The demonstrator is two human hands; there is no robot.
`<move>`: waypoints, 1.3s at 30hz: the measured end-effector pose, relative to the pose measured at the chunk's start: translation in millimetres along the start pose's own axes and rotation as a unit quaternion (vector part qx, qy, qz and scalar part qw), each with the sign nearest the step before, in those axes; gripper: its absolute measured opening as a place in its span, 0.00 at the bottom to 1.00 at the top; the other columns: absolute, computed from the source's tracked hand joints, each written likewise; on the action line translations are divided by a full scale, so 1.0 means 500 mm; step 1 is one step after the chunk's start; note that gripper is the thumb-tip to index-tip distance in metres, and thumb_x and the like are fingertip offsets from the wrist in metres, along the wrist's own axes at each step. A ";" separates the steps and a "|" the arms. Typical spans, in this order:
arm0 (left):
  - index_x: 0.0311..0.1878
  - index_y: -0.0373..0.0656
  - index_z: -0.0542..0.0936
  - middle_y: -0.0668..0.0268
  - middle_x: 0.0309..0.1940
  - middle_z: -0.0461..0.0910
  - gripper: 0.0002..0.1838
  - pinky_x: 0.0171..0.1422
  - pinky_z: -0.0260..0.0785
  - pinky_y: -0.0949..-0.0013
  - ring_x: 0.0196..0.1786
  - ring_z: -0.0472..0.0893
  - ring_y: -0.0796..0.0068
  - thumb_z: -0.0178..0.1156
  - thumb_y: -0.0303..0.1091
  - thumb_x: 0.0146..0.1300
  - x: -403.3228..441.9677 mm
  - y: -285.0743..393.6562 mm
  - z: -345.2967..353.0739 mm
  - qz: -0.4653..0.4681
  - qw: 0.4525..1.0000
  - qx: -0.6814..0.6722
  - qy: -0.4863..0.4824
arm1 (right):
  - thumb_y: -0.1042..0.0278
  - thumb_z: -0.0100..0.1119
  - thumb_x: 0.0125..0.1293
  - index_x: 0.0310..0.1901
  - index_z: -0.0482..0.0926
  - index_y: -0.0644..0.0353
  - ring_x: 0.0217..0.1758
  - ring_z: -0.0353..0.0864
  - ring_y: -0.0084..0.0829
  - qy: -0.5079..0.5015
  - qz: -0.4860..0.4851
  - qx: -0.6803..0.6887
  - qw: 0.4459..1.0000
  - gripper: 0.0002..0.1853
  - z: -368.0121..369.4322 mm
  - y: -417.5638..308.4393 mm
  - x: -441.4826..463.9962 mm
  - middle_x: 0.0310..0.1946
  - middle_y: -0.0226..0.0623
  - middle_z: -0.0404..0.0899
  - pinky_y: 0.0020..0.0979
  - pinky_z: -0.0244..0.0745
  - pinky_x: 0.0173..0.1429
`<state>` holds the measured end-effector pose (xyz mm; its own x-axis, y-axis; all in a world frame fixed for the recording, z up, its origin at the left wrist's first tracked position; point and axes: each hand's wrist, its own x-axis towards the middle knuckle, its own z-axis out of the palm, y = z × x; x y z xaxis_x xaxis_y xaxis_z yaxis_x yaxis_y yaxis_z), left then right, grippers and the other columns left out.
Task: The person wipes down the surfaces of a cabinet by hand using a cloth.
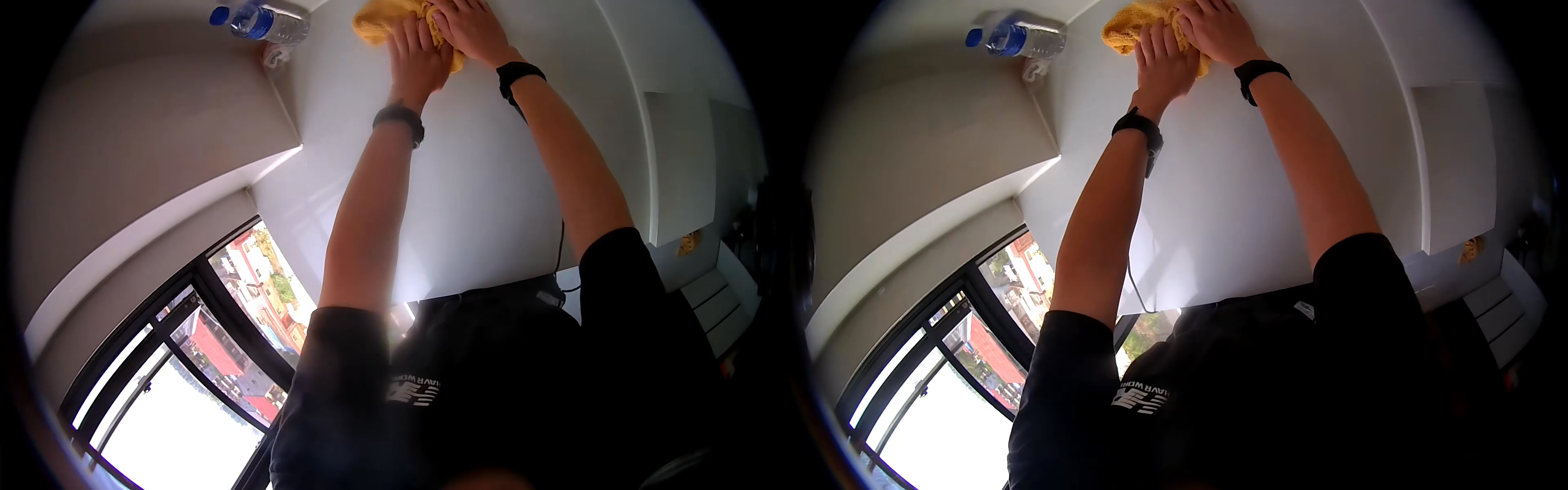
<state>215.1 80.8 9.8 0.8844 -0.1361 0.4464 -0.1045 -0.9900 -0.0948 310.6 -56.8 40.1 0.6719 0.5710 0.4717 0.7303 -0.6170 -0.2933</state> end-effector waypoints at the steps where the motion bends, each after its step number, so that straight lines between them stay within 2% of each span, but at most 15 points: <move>1: 0.74 0.38 0.68 0.37 0.76 0.59 0.34 0.75 0.54 0.23 0.78 0.55 0.23 0.54 0.51 0.74 0.013 0.001 0.002 -0.058 0.986 -0.150 -0.031 | 0.58 0.55 0.75 0.65 0.77 0.57 0.72 0.71 0.46 0.005 -0.001 -0.005 1.000 0.21 0.000 0.005 0.011 0.67 0.45 0.73 0.46 0.65 0.76; 4: 0.75 0.38 0.68 0.37 0.76 0.58 0.34 0.75 0.53 0.22 0.78 0.54 0.23 0.54 0.51 0.75 0.033 -0.025 0.023 0.010 0.998 0.009 -0.067 | 0.58 0.54 0.75 0.65 0.77 0.57 0.73 0.70 0.46 0.021 -0.010 -0.023 0.999 0.21 -0.003 0.016 0.038 0.68 0.45 0.73 0.46 0.64 0.76; 7: 0.77 0.43 0.70 0.51 0.76 0.71 0.36 0.86 0.40 0.37 0.81 0.60 0.40 0.55 0.54 0.71 0.061 -0.011 0.012 -0.067 0.996 0.033 -0.047 | 0.58 0.54 0.76 0.65 0.77 0.57 0.74 0.69 0.46 0.029 -0.017 -0.028 0.999 0.21 -0.014 0.019 0.057 0.68 0.45 0.73 0.46 0.64 0.77; 10: 0.78 0.34 0.61 0.39 0.78 0.57 0.38 0.79 0.50 0.27 0.81 0.52 0.28 0.53 0.52 0.75 0.053 -0.011 -0.019 0.024 0.988 0.083 -0.130 | 0.59 0.54 0.76 0.64 0.77 0.58 0.73 0.69 0.46 0.018 0.002 -0.019 1.000 0.21 -0.025 0.013 0.048 0.68 0.45 0.73 0.46 0.64 0.77; 13: 0.80 0.31 0.53 0.42 0.81 0.52 0.42 0.83 0.43 0.31 0.84 0.47 0.33 0.51 0.53 0.77 0.070 -0.015 -0.044 -0.097 0.980 -0.111 -0.135 | 0.62 0.55 0.75 0.64 0.77 0.61 0.73 0.70 0.49 0.038 0.019 -0.003 0.999 0.21 0.004 0.003 0.062 0.67 0.48 0.74 0.46 0.63 0.77; 14: 0.81 0.31 0.52 0.43 0.82 0.50 0.42 0.84 0.40 0.32 0.84 0.45 0.34 0.50 0.53 0.77 0.060 -0.020 -0.043 -0.110 0.976 -0.116 -0.150 | 0.63 0.55 0.74 0.64 0.77 0.62 0.73 0.70 0.50 0.047 0.022 0.003 0.999 0.21 0.020 -0.002 0.060 0.67 0.49 0.75 0.47 0.63 0.78; 16: 0.82 0.31 0.50 0.44 0.84 0.46 0.43 0.85 0.36 0.33 0.85 0.41 0.35 0.48 0.54 0.78 0.008 -0.030 -0.021 -0.137 0.966 -0.125 -0.179 | 0.58 0.57 0.75 0.62 0.80 0.55 0.73 0.71 0.43 0.070 0.009 -0.042 0.997 0.19 0.068 -0.028 0.015 0.66 0.40 0.76 0.45 0.66 0.78; 17: 0.83 0.32 0.46 0.46 0.85 0.41 0.44 0.86 0.31 0.35 0.86 0.36 0.37 0.45 0.56 0.79 -0.022 -0.025 -0.019 -0.148 0.960 -0.113 -0.208 | 0.55 0.58 0.76 0.62 0.81 0.52 0.73 0.71 0.40 0.082 0.003 -0.065 0.995 0.18 0.083 -0.041 -0.005 0.66 0.35 0.76 0.44 0.67 0.78; 20: 0.83 0.32 0.46 0.47 0.85 0.41 0.44 0.86 0.32 0.36 0.87 0.37 0.38 0.43 0.58 0.80 -0.059 -0.005 -0.046 -0.160 0.941 -0.121 -0.272 | 0.54 0.53 0.79 0.65 0.78 0.53 0.76 0.68 0.44 0.024 -0.008 -0.028 0.999 0.20 0.072 -0.052 -0.048 0.69 0.39 0.73 0.47 0.64 0.79; 23: 0.80 0.27 0.57 0.45 0.83 0.50 0.42 0.82 0.43 0.32 0.85 0.45 0.34 0.44 0.57 0.80 -0.100 0.007 -0.027 -0.129 0.968 -0.134 -0.170 | 0.55 0.56 0.77 0.63 0.80 0.55 0.77 0.67 0.44 0.011 -0.022 -0.013 1.000 0.20 0.049 -0.050 -0.066 0.69 0.39 0.73 0.46 0.63 0.80; 29: 0.81 0.26 0.52 0.43 0.85 0.41 0.44 0.86 0.34 0.35 0.87 0.35 0.38 0.41 0.58 0.81 -0.126 0.051 -0.073 -0.132 0.942 -0.112 -0.289 | 0.56 0.55 0.78 0.64 0.78 0.55 0.79 0.64 0.44 -0.037 -0.055 0.035 0.997 0.20 0.020 -0.046 -0.109 0.71 0.40 0.70 0.47 0.61 0.82; 34: 0.80 0.24 0.53 0.42 0.84 0.44 0.44 0.87 0.36 0.36 0.87 0.39 0.36 0.50 0.55 0.78 -0.315 0.113 -0.114 -0.070 0.955 -0.118 -0.261 | 0.56 0.55 0.77 0.65 0.76 0.57 0.82 0.60 0.45 -0.099 -0.111 0.085 0.985 0.21 -0.004 -0.094 -0.268 0.74 0.41 0.67 0.49 0.58 0.83; 35: 0.78 0.23 0.54 0.37 0.82 0.47 0.43 0.86 0.37 0.34 0.86 0.40 0.35 0.52 0.52 0.78 -0.356 0.133 -0.144 -0.060 0.953 -0.158 -0.251 | 0.56 0.56 0.76 0.65 0.76 0.58 0.82 0.60 0.46 -0.119 -0.122 0.107 0.980 0.22 -0.022 -0.107 -0.310 0.74 0.42 0.67 0.49 0.58 0.83; 37: 0.77 0.24 0.58 0.39 0.81 0.52 0.41 0.86 0.39 0.35 0.86 0.44 0.35 0.56 0.50 0.76 -0.415 0.167 -0.207 -0.058 0.942 -0.186 -0.275 | 0.56 0.59 0.74 0.66 0.76 0.58 0.82 0.59 0.47 -0.160 -0.144 0.144 0.966 0.24 -0.074 -0.134 -0.375 0.75 0.45 0.65 0.50 0.57 0.83; 39: 0.73 0.25 0.63 0.39 0.77 0.58 0.41 0.84 0.44 0.32 0.84 0.49 0.33 0.65 0.44 0.66 -0.479 0.200 -0.255 -0.066 0.944 -0.192 -0.261 | 0.57 0.60 0.73 0.67 0.75 0.58 0.82 0.59 0.48 -0.193 -0.168 0.174 0.951 0.25 -0.117 -0.164 -0.433 0.75 0.46 0.65 0.51 0.57 0.83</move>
<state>-65.0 9.6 7.0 0.9944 -0.0734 -0.0763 -0.0469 -0.9515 0.3042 98.0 -161.7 10.7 0.3396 0.9021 0.2663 0.8630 -0.1863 -0.4695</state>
